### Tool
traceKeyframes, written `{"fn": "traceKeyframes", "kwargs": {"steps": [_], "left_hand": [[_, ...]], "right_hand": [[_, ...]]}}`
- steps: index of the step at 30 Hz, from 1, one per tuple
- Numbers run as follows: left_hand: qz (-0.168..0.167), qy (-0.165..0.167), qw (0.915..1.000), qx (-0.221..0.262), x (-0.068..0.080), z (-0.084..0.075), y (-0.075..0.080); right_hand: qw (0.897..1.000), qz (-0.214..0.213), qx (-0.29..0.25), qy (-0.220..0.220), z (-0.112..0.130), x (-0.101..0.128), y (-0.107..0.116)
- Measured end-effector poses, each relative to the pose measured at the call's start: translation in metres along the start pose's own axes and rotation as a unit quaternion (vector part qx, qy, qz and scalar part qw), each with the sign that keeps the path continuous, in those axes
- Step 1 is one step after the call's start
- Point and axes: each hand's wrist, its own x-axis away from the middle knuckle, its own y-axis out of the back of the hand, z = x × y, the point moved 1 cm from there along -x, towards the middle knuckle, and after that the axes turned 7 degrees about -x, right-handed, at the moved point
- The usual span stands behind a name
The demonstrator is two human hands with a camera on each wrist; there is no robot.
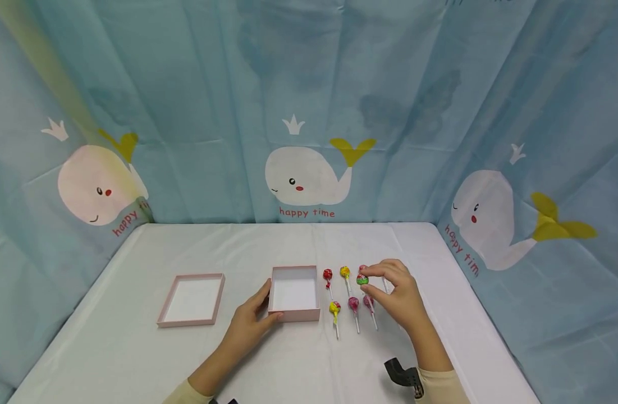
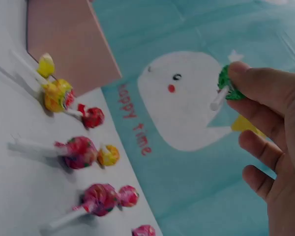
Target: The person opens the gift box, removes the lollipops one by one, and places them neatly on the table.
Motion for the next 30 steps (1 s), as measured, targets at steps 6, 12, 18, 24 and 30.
{"fn": "traceKeyframes", "kwargs": {"steps": [6,12,18,24,30], "left_hand": [[-0.003,-0.004,1.0,-0.002,0.0,0.0,0.0],[-0.001,-0.002,1.0,-0.002,0.0,0.001,-0.001],[-0.002,0.0,1.0,-0.008,0.0,0.001,-0.001],[-0.001,0.001,1.0,-0.002,0.002,0.001,-0.001],[-0.006,-0.004,1.0,-0.004,0.001,0.001,-0.001]], "right_hand": [[1.0,-0.008,0.011,-0.008,-0.009,0.005,0.017],[0.999,-0.013,0.025,-0.035,-0.019,0.013,0.031],[0.997,-0.02,0.052,-0.055,-0.038,0.021,0.045],[0.99,-0.02,0.09,-0.104,-0.056,0.033,0.059],[0.986,-0.005,0.094,-0.14,-0.072,0.039,0.069]]}}
